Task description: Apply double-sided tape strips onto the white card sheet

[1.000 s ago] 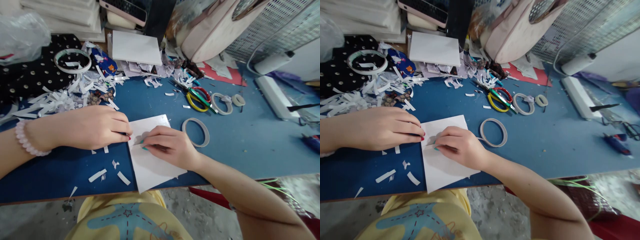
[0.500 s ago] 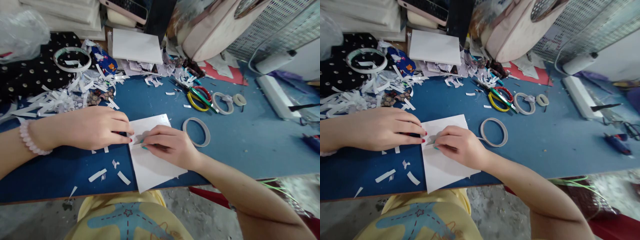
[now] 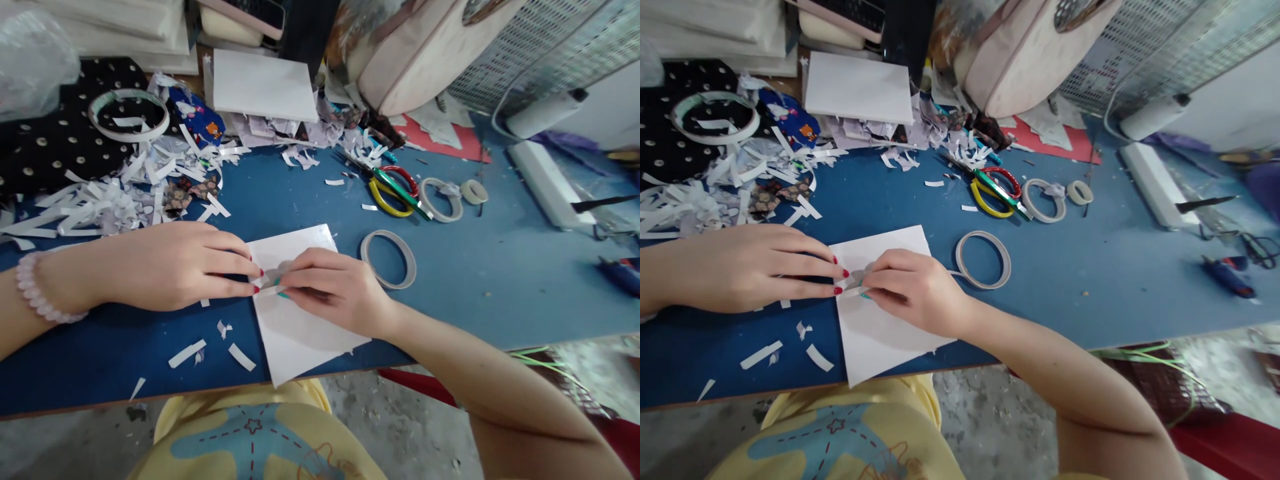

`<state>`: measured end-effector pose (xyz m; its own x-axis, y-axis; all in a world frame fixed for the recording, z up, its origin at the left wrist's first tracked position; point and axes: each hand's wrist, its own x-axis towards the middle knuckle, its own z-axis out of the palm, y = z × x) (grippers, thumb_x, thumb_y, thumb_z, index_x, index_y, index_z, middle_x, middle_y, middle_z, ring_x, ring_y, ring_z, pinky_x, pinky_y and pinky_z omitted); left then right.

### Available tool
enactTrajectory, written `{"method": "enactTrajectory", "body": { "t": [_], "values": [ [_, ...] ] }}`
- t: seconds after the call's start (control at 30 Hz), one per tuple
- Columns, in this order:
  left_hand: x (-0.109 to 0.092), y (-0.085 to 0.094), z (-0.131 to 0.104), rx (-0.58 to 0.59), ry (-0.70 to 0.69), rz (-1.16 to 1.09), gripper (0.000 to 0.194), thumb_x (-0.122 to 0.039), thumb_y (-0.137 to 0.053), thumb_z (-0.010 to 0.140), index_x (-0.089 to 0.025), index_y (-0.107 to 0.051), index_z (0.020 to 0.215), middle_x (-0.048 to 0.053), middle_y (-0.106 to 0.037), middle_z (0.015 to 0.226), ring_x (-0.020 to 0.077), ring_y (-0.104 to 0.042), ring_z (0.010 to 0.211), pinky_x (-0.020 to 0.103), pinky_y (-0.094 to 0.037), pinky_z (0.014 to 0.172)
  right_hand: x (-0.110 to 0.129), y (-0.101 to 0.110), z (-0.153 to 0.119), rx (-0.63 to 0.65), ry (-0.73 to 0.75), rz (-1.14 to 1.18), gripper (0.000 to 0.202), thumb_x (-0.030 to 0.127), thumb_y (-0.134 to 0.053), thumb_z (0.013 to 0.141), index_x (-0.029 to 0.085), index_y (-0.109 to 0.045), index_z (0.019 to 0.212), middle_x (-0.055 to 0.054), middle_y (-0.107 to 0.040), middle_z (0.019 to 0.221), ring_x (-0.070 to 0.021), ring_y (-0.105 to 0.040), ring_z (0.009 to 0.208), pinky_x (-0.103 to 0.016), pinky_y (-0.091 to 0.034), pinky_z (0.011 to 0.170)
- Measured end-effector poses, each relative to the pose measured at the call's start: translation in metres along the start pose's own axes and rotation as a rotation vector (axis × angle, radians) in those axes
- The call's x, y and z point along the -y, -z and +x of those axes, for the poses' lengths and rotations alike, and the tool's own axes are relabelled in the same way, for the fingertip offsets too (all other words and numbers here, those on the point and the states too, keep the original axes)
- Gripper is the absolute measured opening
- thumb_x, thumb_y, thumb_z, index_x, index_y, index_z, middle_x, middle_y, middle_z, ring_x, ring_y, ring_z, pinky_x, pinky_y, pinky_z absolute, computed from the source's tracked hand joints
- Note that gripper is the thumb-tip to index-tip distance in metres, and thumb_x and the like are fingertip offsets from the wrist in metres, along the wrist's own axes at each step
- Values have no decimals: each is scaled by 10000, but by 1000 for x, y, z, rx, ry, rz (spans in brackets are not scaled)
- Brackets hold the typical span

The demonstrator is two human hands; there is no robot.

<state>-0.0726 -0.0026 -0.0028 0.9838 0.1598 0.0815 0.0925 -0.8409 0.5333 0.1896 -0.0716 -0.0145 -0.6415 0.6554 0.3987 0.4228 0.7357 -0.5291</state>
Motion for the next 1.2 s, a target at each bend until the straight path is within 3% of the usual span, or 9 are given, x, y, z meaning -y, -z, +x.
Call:
{"method": "enactTrajectory", "body": {
  "t": [0.43,0.73,1.03,1.2],
  "values": [
    [1,0,-2,-100,-176,281,424,-79,-382,964,-229,-681,1225,-3,-686,1267,176,-589,1234,283,-429,1028,0,-2,0,-12,23,-41,124,140,-579,924,145,-697,885,-81,-691,840,-149,-656,770,-267,-565,682],
    [0,0,-2,-95,-125,220,410,-112,-434,944,-318,-695,1186,-39,-692,1257,171,-602,1228,253,-423,988,3,0,0,-41,16,37,97,125,-591,912,158,-676,878,-54,-675,810,-114,-653,730,-215,-562,648],
    [-5,-3,-1,-109,-175,359,357,-145,-400,999,-205,-691,1196,19,-691,1258,190,-616,1208,294,-434,957,10,8,-1,-89,76,-25,114,74,-606,883,180,-648,877,-42,-660,773,-116,-638,691,-230,-562,626],
    [-5,-3,-1,-63,-101,288,375,-166,-399,1001,-272,-686,1218,-9,-694,1252,181,-612,1216,296,-429,999,9,11,2,-71,32,-15,108,100,-616,891,197,-662,876,-34,-676,787,-109,-654,695,-215,-567,633]
  ]
}}
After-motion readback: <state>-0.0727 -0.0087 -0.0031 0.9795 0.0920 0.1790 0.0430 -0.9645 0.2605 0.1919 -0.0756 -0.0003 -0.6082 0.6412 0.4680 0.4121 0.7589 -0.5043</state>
